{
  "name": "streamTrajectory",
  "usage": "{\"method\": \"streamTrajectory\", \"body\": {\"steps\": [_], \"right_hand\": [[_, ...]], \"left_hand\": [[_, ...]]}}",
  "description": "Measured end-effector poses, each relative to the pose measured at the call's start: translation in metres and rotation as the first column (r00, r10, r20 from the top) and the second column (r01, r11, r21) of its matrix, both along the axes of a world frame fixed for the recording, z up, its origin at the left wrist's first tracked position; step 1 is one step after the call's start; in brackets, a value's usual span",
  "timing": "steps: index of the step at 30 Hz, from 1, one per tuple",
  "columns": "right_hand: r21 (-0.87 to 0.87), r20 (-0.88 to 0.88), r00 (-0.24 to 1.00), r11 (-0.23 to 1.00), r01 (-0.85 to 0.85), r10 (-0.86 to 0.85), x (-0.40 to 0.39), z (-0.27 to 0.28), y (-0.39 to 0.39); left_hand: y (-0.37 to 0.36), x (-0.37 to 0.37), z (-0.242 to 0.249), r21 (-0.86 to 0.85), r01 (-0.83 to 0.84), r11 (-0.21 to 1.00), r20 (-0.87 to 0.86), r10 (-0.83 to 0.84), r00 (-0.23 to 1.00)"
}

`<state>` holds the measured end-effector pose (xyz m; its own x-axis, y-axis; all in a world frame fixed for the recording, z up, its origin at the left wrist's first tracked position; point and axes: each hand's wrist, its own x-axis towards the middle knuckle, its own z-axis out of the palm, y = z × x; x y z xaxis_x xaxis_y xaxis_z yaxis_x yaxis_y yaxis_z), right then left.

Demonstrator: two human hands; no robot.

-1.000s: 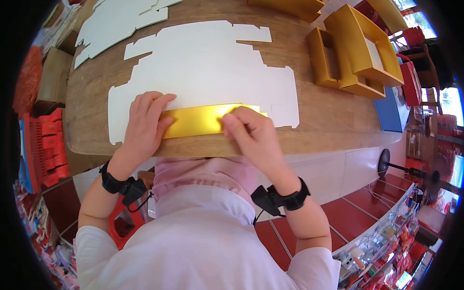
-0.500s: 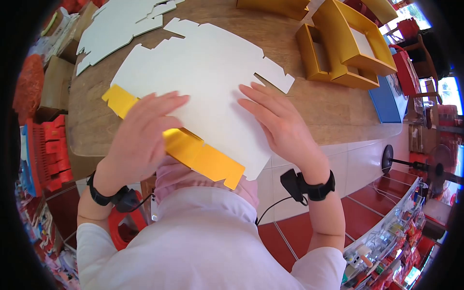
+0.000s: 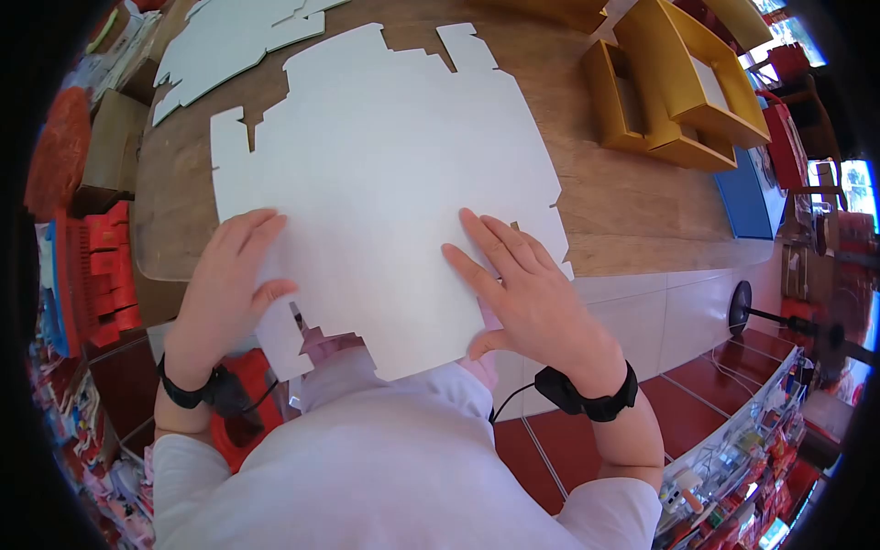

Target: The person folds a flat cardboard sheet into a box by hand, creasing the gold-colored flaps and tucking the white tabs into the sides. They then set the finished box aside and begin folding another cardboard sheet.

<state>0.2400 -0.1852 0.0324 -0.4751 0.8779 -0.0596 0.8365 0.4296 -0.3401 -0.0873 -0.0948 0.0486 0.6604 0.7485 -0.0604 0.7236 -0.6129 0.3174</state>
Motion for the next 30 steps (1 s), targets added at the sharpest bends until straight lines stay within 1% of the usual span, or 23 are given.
{"method": "streamTrajectory", "body": {"steps": [1, 3, 4, 5, 6, 8, 9, 10, 11, 13, 14, 16, 17, 19, 21, 22, 23, 24, 25, 26, 27, 29, 30], "right_hand": [[-0.005, 0.001, 1.0, 1.0, -0.003, 0.003, -0.001, 0.0, -0.001], [0.024, 0.111, 0.993, 0.999, -0.031, 0.028, -0.004, 0.001, -0.002], [0.023, 0.113, 0.993, 0.999, -0.033, 0.03, -0.002, -0.003, -0.003], [0.118, 0.151, 0.987, 0.991, -0.065, 0.047, 0.001, -0.01, -0.003], [0.212, 0.188, 0.98, 0.972, -0.101, 0.061, 0.003, -0.014, -0.002], [0.234, 0.16, 0.985, 0.968, -0.095, 0.058, 0.003, -0.014, 0.002], [0.254, 0.133, 0.99, 0.963, -0.085, 0.052, 0.003, -0.013, 0.003], [0.256, 0.134, 0.99, 0.963, -0.085, 0.052, 0.001, -0.012, 0.004], [0.237, 0.09, 0.993, 0.967, -0.093, 0.074, -0.002, -0.011, 0.004], [0.217, 0.045, 0.994, 0.971, -0.103, 0.095, -0.005, -0.007, 0.006], [0.208, 0.017, 0.996, 0.974, -0.094, 0.093, -0.005, -0.004, 0.007], [0.197, -0.01, 0.996, 0.977, -0.087, 0.091, -0.003, -0.003, 0.009], [0.194, -0.076, 0.994, 0.979, -0.067, 0.083, -0.001, -0.004, 0.012], [0.187, -0.14, 0.988, 0.981, -0.044, 0.071, 0.004, -0.004, 0.018], [0.009, -0.284, 0.959, 1.0, 0.026, -0.022, 0.008, 0.0, 0.03], [0.008, -0.284, 0.959, 1.0, 0.022, -0.018, 0.006, 0.006, 0.037], [-0.138, -0.259, 0.949, 0.979, 0.148, -0.18, 0.001, 0.014, 0.044], [-0.275, -0.209, 0.919, 0.922, 0.272, -0.334, -0.002, 0.017, 0.051], [-0.274, -0.209, 0.92, 0.923, 0.271, -0.332, -0.003, 0.009, 0.058], [-0.118, -0.207, 0.932, 0.953, 0.277, -0.297, -0.003, -0.006, 0.064], [0.041, -0.197, 0.944, 0.96, 0.278, -0.265, -0.004, -0.014, 0.068], [0.065, -0.228, 0.932, 0.95, 0.304, -0.282, -0.006, -0.012, 0.068], [0.225, -0.235, 0.916, 0.899, 0.377, -0.325, -0.013, -0.007, 0.065]], "left_hand": [[-0.007, 0.0, 0.0, -0.005, -0.003, 1.0, 0.001, 0.003, 1.0], [-0.017, 0.009, 0.002, -0.153, 0.225, 0.962, 0.038, -0.222, 0.974], [-0.02, 0.013, 0.005, -0.208, 0.279, 0.938, -0.086, -0.301, 0.95], [-0.02, 0.015, 0.003, -0.208, 0.276, 0.939, -0.085, -0.298, 0.951], [-0.018, 0.016, -0.001, -0.172, 0.283, 0.944, -0.145, -0.308, 0.94], [-0.013, 0.015, -0.009, -0.135, 0.293, 0.947, -0.206, -0.316, 0.926], [-0.011, 0.012, -0.013, -0.044, 0.304, 0.952, -0.225, -0.305, 0.925], [-0.009, 0.009, -0.015, 0.05, 0.314, 0.948, -0.244, -0.294, 0.924], [-0.008, 0.005, -0.016, 0.051, 0.315, 0.948, -0.243, -0.294, 0.924], [-0.007, -0.002, -0.017, 0.191, 0.314, 0.93, -0.237, -0.267, 0.934], [-0.01, -0.001, -0.016, 0.19, 0.311, 0.931, -0.237, -0.264, 0.935], [-0.019, 0.004, -0.015, -0.039, 0.189, 0.981, 0.076, -0.186, 0.98], [-0.018, 0.003, -0.015, -0.04, 0.189, 0.981, 0.077, -0.186, 0.98], [-0.016, 0.002, -0.018, -0.169, 0.067, 0.983, 0.185, -0.035, 0.982], [-0.007, -0.002, -0.022, -0.115, 0.08, 0.99, 0.239, -0.051, 0.97], [-0.002, -0.003, -0.023, -0.059, 0.088, 0.994, 0.291, -0.067, 0.954], [0.001, -0.002, -0.024, -0.058, 0.085, 0.995, 0.29, -0.064, 0.955], [0.004, 0.002, -0.024, -0.042, 0.008, 0.999, 0.299, 0.005, 0.954], [0.007, 0.005, -0.025, -0.026, -0.069, 0.997, 0.309, 0.074, 0.948], [0.011, 0.007, -0.029, 0.08, -0.086, 0.993, 0.256, 0.063, 0.965], [0.013, 0.008, -0.034, 0.082, -0.082, 0.993, 0.257, 0.059, 0.965], [0.015, 0.009, -0.044, 0.157, -0.159, 0.975, 0.225, 0.121, 0.967], [0.015, 0.01, -0.046, 0.157, -0.159, 0.975, 0.226, 0.122, 0.967]]}}
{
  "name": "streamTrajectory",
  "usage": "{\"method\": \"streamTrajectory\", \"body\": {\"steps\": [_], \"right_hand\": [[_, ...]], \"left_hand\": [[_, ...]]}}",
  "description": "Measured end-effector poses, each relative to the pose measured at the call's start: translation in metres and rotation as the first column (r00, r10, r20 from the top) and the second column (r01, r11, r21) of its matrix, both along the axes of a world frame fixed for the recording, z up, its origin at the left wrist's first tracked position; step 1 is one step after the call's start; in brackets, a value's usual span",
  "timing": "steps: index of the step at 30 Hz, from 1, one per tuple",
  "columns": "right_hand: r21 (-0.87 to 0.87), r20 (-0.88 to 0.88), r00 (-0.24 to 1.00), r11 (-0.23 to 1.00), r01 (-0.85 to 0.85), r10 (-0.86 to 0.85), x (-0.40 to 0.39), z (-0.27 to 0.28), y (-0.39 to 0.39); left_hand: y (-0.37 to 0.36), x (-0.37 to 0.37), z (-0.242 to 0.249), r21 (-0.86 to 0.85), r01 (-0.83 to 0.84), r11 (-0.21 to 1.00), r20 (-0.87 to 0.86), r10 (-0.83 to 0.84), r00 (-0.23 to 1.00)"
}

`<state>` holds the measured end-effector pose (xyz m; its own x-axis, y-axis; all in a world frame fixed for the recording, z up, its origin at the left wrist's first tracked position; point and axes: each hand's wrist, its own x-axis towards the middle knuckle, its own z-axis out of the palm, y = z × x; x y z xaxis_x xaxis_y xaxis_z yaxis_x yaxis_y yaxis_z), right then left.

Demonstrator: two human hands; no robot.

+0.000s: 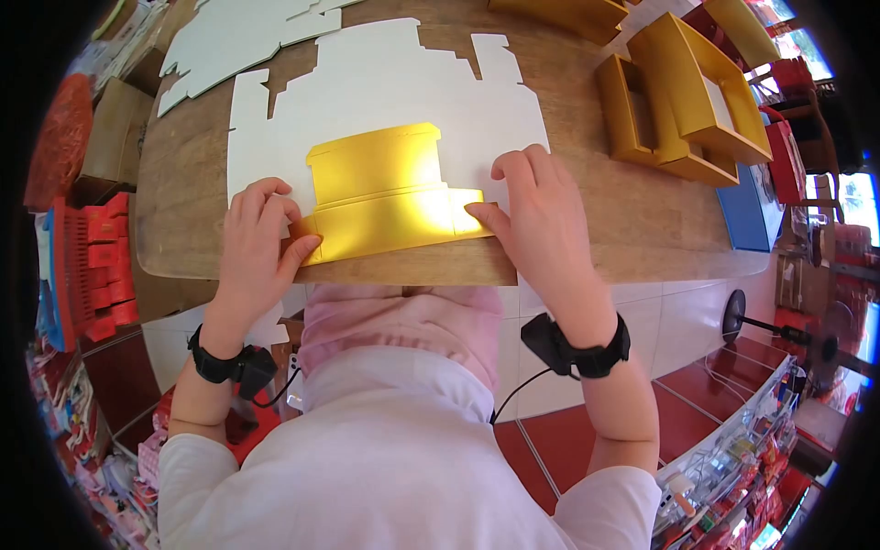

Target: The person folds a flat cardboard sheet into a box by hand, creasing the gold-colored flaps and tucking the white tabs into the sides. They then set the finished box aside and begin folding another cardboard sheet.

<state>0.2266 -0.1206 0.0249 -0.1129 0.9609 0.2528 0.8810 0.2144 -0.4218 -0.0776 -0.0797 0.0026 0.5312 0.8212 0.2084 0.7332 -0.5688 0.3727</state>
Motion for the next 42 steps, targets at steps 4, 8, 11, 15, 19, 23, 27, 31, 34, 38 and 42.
{"method": "streamTrajectory", "body": {"steps": [4, 8, 11, 15, 19, 23, 27, 31, 34, 38, 42], "right_hand": [[0.169, -0.392, 0.891, 0.97, -0.173, 0.227, -0.05, 0.009, -0.014], [0.099, -0.652, 0.664, 0.909, -0.405, 0.367, -0.124, -0.021, -0.003], [0.075, -0.672, 0.652, 0.908, -0.413, 0.352, -0.132, -0.038, 0.003], [-0.304, -0.701, 0.713, 0.911, -0.279, -0.016, -0.072, -0.02, -0.013], [-0.421, -0.721, 0.66, 0.89, -0.177, -0.21, -0.008, -0.021, -0.026], [-0.062, -0.411, 0.887, 0.977, 0.204, -0.212, -0.007, -0.011, -0.025], [0.144, -0.279, 0.957, 0.989, -0.042, 0.081, -0.007, -0.009, -0.03], [0.125, -0.074, 0.954, 0.952, -0.279, 0.289, -0.015, -0.022, -0.051], [0.096, 0.04, 0.973, 0.969, -0.229, 0.226, -0.023, -0.021, -0.06], [0.143, -0.002, 0.967, 0.957, -0.253, 0.255, -0.021, -0.026, -0.051], [0.0, -0.213, 0.973, 0.996, -0.091, 0.089, -0.031, -0.021, -0.036]], "left_hand": [[-0.002, 0.002, -0.005, 0.03, -0.018, 0.999, 0.004, 0.018, 1.0], [-0.001, -0.001, -0.008, 0.059, -0.006, 0.998, -0.055, 0.01, 0.998], [0.0, -0.003, -0.01, 0.082, 0.007, 0.997, -0.054, -0.002, 0.999], [-0.002, 0.0, -0.006, 0.05, -0.008, 0.999, -0.037, 0.009, 0.999], [-0.003, -0.001, -0.005, 0.05, 0.001, 0.999, -0.024, 0.0, 1.0], [0.007, -0.001, 0.008, 0.127, 0.138, 0.982, 0.091, -0.15, 0.984], [0.004, 0.002, 0.022, 0.203, 0.174, 0.964, 0.093, -0.195, 0.976], [-0.023, 0.005, 0.019, -0.072, 0.262, 0.962, 0.158, -0.248, 0.956], [-0.032, 0.004, 0.015, -0.031, 0.273, 0.962, 0.065, -0.27, 0.961], [-0.021, -0.002, 0.016, -0.08, 0.323, 0.943, 0.075, -0.317, 0.945], [-0.015, 0.011, 0.009, -0.172, 0.144, 0.975, 0.163, -0.116, 0.98]]}}
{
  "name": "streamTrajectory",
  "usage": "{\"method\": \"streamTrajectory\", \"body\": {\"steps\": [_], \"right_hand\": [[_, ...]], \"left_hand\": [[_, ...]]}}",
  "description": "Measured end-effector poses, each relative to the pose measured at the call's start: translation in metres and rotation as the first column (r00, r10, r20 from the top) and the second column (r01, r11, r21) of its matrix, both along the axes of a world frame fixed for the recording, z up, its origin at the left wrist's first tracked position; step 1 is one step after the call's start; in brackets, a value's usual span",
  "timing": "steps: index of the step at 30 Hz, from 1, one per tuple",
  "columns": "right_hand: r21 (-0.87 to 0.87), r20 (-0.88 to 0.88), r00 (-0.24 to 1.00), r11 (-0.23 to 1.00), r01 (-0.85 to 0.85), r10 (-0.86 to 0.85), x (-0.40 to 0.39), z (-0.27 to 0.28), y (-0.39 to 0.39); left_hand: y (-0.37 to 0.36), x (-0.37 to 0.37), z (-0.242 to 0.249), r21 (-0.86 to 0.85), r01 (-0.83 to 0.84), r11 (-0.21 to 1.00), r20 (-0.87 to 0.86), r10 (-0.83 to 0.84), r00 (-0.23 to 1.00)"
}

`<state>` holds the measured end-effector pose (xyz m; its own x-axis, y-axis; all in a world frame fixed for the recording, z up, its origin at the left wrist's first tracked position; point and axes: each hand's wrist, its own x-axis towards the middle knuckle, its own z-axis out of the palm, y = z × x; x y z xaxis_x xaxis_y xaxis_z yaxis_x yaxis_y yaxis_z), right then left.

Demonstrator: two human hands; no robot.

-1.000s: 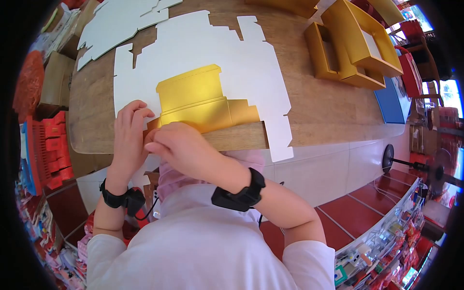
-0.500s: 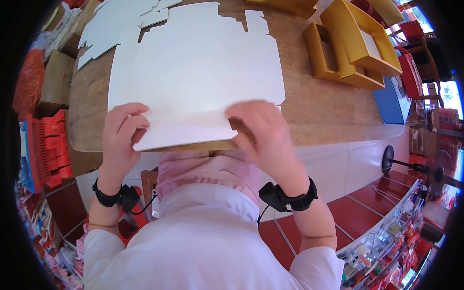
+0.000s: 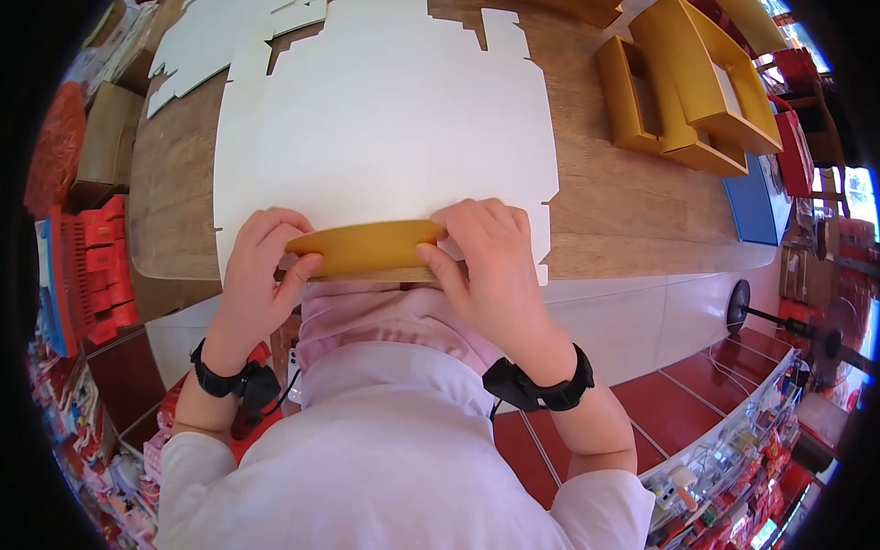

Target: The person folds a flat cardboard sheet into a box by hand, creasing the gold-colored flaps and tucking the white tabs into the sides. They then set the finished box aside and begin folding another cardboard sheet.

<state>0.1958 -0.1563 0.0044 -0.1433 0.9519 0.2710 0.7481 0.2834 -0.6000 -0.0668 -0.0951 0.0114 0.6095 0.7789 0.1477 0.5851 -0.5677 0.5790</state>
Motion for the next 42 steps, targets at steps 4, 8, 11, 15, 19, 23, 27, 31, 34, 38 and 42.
{"method": "streamTrajectory", "body": {"steps": [4, 8, 11, 15, 19, 23, 27, 31, 34, 38, 42], "right_hand": [[-0.042, -0.009, 0.994, 0.993, 0.107, -0.107, -0.003, -0.008, 0.01], [-0.078, 0.031, 0.995, 0.992, 0.095, -0.093, 0.0, -0.007, 0.016], [-0.148, 0.061, 0.995, 0.986, 0.081, -0.073, 0.001, -0.004, 0.016], [-0.181, 0.058, 0.997, 0.982, 0.053, -0.043, 0.004, -0.002, 0.017], [-0.209, 0.057, 0.998, 0.977, 0.036, -0.025, 0.005, 0.001, 0.017], [-0.215, 0.06, 0.998, 0.976, 0.038, -0.025, 0.004, 0.003, 0.017], [-0.205, 0.071, 0.996, 0.977, 0.058, -0.044, 0.003, 0.003, 0.016], [-0.176, 0.062, 0.994, 0.979, 0.103, -0.093, -0.001, -0.001, 0.014], [-0.197, -0.091, 0.974, 0.963, 0.184, -0.205, -0.005, -0.002, 0.012], [-0.096, 0.06, 0.992, 0.989, 0.113, -0.107, -0.003, -0.006, 0.007], [0.103, 0.161, 0.986, 0.994, 0.033, -0.05, -0.003, -0.013, -0.011]], "left_hand": [[0.007, 0.008, -0.01, 0.11, -0.089, 0.99, 0.021, 0.087, 0.996], [0.01, 0.009, -0.011, 0.098, -0.093, 0.991, -0.03, 0.097, 0.995], [0.01, 0.01, -0.012, 0.103, -0.08, 0.991, -0.023, 0.083, 0.996], [0.011, 0.009, -0.012, 0.126, -0.067, 0.99, -0.009, 0.069, 0.998], [0.01, 0.009, -0.011, 0.127, -0.061, 0.99, -0.006, 0.062, 0.998], [0.007, 0.008, -0.012, 0.097, -0.083, 0.992, -0.02, 0.085, 0.996], [-0.002, 0.01, -0.01, 0.19, -0.087, 0.978, 0.033, 0.082, 0.996], [-0.017, -0.002, -0.015, 0.286, 0.199, 0.937, -0.091, -0.18, 0.979], [-0.026, 0.0, -0.015, 0.278, 0.135, 0.951, -0.124, -0.104, 0.987], [-0.026, -0.001, -0.017, 0.283, 0.141, 0.949, -0.125, -0.109, 0.986], [-0.025, -0.002, -0.02, 0.268, 0.137, 0.954, -0.125, -0.106, 0.986]]}}
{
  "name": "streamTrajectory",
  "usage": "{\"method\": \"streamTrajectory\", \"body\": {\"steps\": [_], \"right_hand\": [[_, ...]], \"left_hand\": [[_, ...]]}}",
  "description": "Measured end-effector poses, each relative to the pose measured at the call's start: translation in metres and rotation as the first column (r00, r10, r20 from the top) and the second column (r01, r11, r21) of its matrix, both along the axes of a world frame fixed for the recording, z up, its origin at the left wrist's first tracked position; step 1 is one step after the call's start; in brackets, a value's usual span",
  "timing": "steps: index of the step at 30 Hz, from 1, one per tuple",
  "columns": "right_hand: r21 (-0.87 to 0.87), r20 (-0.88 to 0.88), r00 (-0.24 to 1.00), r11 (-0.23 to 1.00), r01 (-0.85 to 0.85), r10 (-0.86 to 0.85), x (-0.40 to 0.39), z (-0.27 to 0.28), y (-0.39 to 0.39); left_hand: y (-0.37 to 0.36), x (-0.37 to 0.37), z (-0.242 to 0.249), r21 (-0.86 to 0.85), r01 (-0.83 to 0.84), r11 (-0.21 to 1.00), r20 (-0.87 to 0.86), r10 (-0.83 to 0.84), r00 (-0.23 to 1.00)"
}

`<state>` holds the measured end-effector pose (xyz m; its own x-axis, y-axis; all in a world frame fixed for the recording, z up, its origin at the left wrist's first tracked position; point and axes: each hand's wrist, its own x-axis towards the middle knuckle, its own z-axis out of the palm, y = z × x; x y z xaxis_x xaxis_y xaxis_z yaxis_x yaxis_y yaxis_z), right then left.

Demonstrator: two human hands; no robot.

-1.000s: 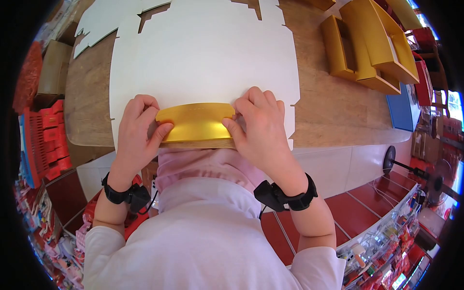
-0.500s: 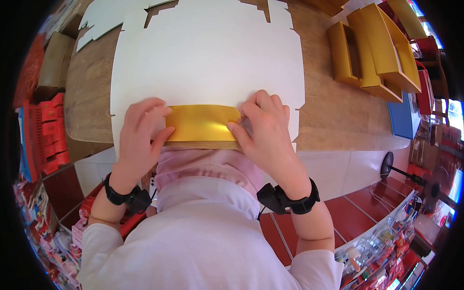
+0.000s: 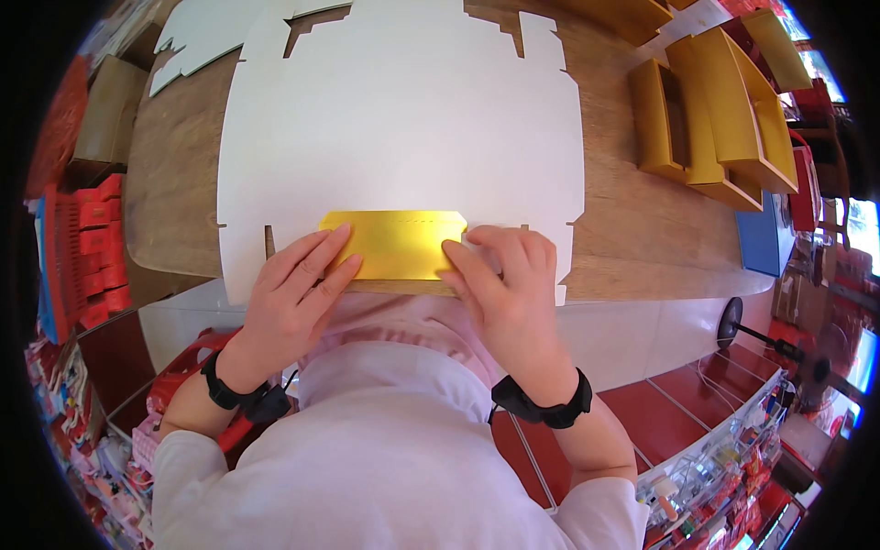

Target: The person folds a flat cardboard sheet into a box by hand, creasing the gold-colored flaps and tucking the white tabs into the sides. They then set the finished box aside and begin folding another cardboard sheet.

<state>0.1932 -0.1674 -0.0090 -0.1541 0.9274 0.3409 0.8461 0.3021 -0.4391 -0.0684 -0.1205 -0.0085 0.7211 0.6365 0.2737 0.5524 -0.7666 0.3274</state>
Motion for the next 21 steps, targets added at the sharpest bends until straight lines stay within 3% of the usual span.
{"method": "streamTrajectory", "body": {"steps": [2, 5, 12, 21], "right_hand": [[0.062, 0.112, 0.993, 0.997, -0.049, 0.042, -0.001, 0.001, -0.007], [0.092, 0.146, 0.988, 0.993, -0.069, 0.055, -0.001, -0.002, -0.01], [0.118, 0.167, 0.983, 0.988, -0.1, 0.079, 0.0, -0.006, -0.014], [0.1, 0.129, 0.981, 0.983, -0.156, 0.143, 0.0, 0.01, -0.007]], "left_hand": [[0.001, 0.001, 0.002, 0.009, 0.003, 1.0, -0.001, -0.003, 1.0], [0.003, 0.0, 0.003, 0.023, 0.017, 1.0, -0.007, -0.017, 1.0], [0.006, -0.002, 0.003, 0.156, 0.047, 0.987, -0.026, -0.043, 0.999], [0.008, -0.003, 0.017, 0.124, 0.07, 0.99, -0.022, -0.068, 0.997]]}}
